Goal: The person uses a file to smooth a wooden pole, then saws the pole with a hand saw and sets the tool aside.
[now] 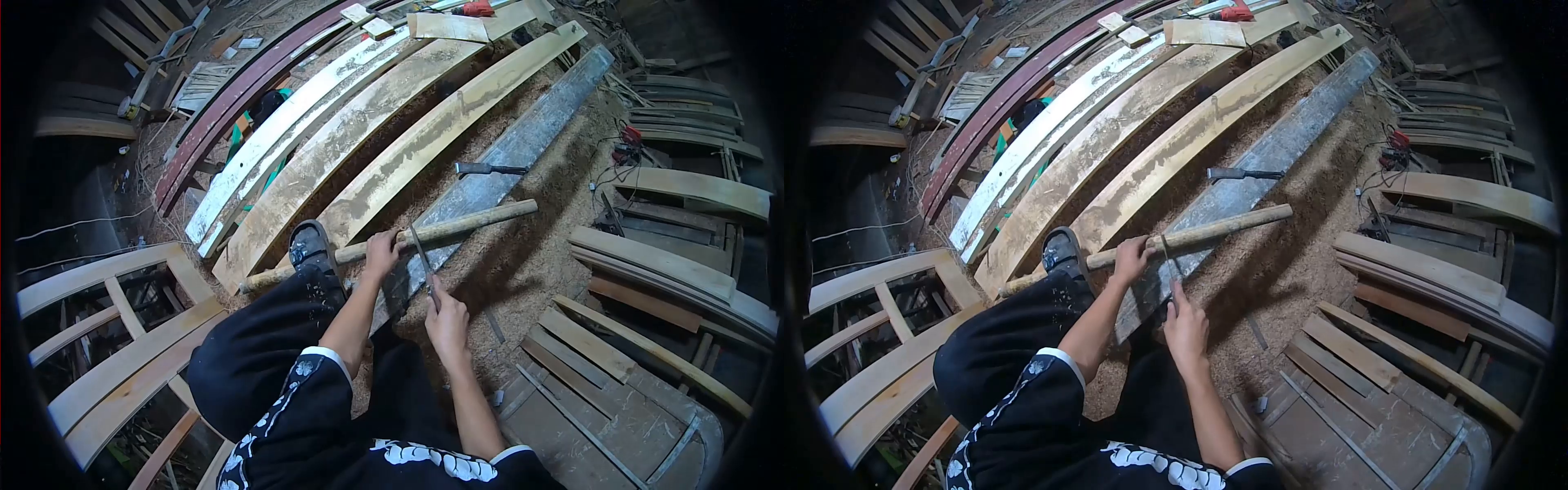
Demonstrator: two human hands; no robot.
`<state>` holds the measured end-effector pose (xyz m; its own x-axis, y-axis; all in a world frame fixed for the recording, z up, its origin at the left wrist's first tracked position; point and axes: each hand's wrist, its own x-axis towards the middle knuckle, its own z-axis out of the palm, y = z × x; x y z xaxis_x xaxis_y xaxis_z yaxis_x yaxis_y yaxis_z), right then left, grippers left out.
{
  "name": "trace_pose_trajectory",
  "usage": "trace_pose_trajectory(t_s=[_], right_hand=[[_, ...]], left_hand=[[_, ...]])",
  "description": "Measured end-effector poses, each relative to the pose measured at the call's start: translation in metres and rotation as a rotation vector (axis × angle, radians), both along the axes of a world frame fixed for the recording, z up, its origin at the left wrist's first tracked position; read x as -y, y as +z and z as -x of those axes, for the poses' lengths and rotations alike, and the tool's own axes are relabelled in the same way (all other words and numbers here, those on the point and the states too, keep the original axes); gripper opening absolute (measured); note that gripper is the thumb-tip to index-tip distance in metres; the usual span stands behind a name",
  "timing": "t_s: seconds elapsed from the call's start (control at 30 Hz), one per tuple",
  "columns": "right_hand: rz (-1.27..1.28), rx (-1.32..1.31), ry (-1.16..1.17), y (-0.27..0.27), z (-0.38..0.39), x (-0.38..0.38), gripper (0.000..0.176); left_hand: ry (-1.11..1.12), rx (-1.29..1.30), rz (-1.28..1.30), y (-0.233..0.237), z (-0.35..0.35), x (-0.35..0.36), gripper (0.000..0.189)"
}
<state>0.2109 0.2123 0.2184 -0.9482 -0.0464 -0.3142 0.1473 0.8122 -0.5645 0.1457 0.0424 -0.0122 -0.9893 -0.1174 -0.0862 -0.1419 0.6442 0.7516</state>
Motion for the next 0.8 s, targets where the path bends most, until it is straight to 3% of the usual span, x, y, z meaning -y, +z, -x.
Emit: trace_pose_trajectory(t_s=[0.13,0.33,0.47,0.57,0.6,0.63,0.73,0.8], right_hand=[[-0.026,0.020,0.011,0.003,0.004,0.006,0.045],[-0.113,0.113,-0.039,0.001,0.013,0.035,0.044],[-0.092,0.040,-0.063,-0.003,0.025,0.049,0.043],[0.009,0.008,-0.112,-0.053,0.052,0.047,0.039],[0.014,-0.045,-0.078,-0.061,0.053,0.041,0.040],[-0.111,-0.001,-0.040,-0.061,0.050,0.041,0.044],[-0.080,-0.017,-0.075,-0.080,0.028,0.035,0.052],[0.069,-0.117,-0.107,-0.096,0.015,0.026,0.050]], left_hand=[[0.037,-0.099,0.000,-0.003,-0.007,-0.005,0.041],[0.084,0.013,0.036,-0.001,-0.006,-0.014,0.040],[0.100,-0.026,0.059,-0.003,-0.005,-0.014,0.040],[0.124,-0.186,0.012,-0.040,-0.008,-0.012,0.033],[0.102,-0.026,-0.085,-0.011,-0.001,-0.008,0.030],[0.161,-0.102,-0.051,-0.008,0.005,-0.013,0.032],[0.139,-0.070,-0.031,0.002,-0.006,-0.014,0.039],[0.104,-0.038,0.028,0.003,-0.005,-0.015,0.039]])
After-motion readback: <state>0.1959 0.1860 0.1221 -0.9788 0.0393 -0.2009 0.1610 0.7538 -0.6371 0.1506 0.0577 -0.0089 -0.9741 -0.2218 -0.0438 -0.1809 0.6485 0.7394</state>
